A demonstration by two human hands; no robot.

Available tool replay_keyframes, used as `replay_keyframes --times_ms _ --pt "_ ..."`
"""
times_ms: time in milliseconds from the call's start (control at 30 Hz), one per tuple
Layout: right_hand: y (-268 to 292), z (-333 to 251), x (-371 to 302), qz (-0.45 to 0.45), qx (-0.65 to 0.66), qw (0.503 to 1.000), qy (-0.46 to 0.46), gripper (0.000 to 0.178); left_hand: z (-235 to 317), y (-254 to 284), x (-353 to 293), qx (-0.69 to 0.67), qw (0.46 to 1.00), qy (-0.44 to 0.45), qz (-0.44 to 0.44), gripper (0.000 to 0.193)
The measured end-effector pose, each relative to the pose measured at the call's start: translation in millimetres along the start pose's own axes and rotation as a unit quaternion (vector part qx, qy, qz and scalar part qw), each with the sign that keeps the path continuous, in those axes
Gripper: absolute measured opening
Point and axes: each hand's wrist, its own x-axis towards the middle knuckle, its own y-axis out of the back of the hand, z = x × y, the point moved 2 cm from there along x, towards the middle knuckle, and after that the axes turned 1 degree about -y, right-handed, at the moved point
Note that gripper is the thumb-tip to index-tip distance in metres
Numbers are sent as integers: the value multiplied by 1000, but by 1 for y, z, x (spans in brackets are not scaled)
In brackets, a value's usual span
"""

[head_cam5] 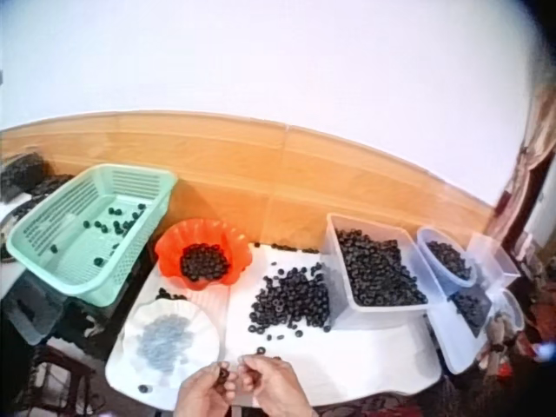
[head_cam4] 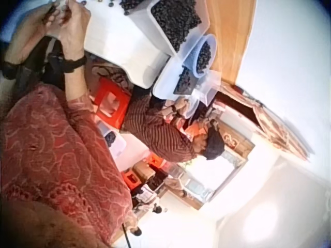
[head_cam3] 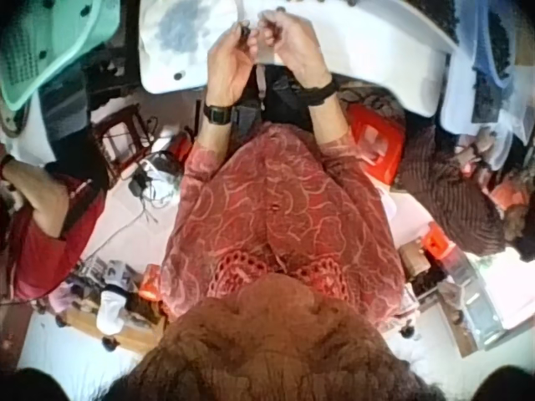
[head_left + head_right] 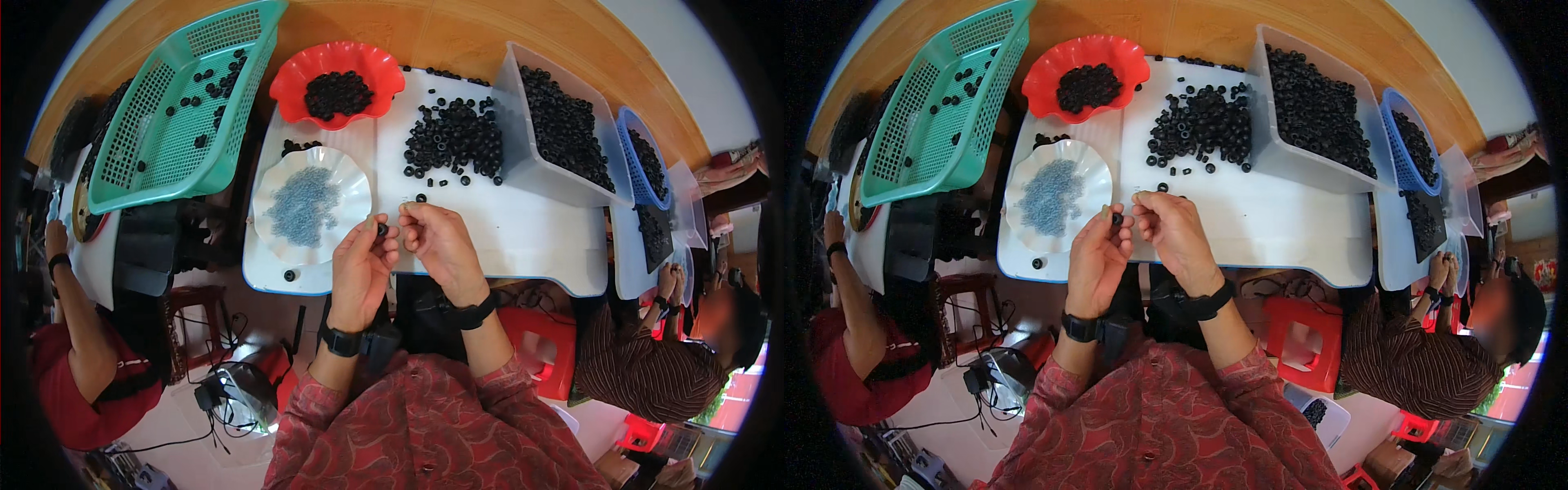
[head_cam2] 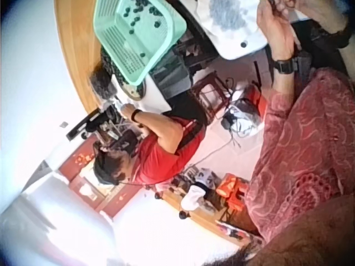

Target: Sorting small black plastic O-rings or gaskets on a manufacturing table.

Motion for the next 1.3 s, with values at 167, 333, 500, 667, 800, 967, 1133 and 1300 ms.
replay_keyframes --times_ms 167,333,500,667,800,967,1133,1300 --pt "7 4 -4 20 26 999 -9 17 -6 1 8 -20 1000 9 -11 22" --pt "8 9 -10 14 14 1000 -3 19 -8 -2 10 -41 999 14 -20 23" --pt "9 9 -16 7 7 1000 -6 25 -12 -3 11 -45 999 20 -18 23" --pt "15 11 -18 1 6 1000 5 25 -14 -10 7 -36 999 14 -11 21" --pt "13 14 -20 8 1 1000 8 23 -13 -8 5 28 999 -41 -20 22" --pt "8 14 -22 -6 11 1000 16 21 -6 -13 -3 88 991 -96 -15 21" --pt "7 17 -25 6 -27 999 19 19 -8 -11 -8 136 983 -122 -15 21" --pt "0 13 -32 35 -172 982 76 18 -8 -3 -9 185 974 -124 -30 22"
